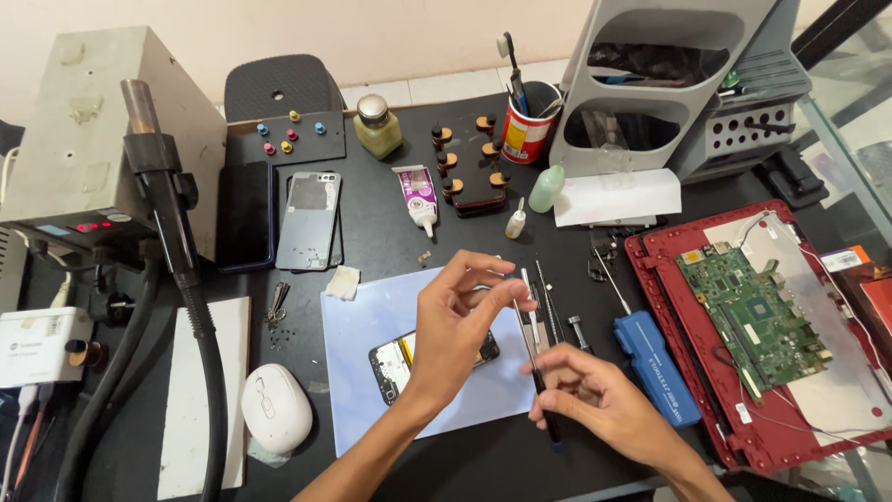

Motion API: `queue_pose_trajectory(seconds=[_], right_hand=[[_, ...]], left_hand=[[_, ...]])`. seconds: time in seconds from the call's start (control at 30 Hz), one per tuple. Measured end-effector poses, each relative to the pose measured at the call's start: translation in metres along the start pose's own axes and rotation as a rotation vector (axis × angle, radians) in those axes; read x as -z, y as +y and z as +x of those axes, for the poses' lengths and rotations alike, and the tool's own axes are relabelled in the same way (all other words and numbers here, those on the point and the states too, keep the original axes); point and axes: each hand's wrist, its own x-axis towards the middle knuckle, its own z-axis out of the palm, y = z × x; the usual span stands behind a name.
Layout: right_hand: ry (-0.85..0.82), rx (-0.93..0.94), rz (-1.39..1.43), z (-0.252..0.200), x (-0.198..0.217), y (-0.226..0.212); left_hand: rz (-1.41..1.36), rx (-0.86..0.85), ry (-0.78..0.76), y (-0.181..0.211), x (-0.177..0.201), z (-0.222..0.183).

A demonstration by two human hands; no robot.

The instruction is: The person uses a small screwdriver to remove screws from the internal frame of a disassembled smartphone. They then use a metal spudger to pry and separate the battery from the phone's chassis. Finally, they use tweezers to pick up and move small screws and components on the workbench.

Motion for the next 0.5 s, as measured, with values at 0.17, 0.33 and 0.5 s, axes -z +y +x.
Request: queue_pose_trajectory(seconds=[0.17,0.33,0.5], right_hand=[[0.115,0.091,-0.093,0.013,-0.011,-0.02],[0.259,0.26,-0.123,0.036,-0.016,-0.081],[0.467,0.676,-0.452,0.084,0.012,-0.141]], left_hand=[[0.056,-0.056,-0.11,-0.001,0.0,-0.003],[0.212,-0.177,-0.077,0.023,0.003,-0.001],[0.201,-0.213,0.03,0.045,0.023,0.011]])
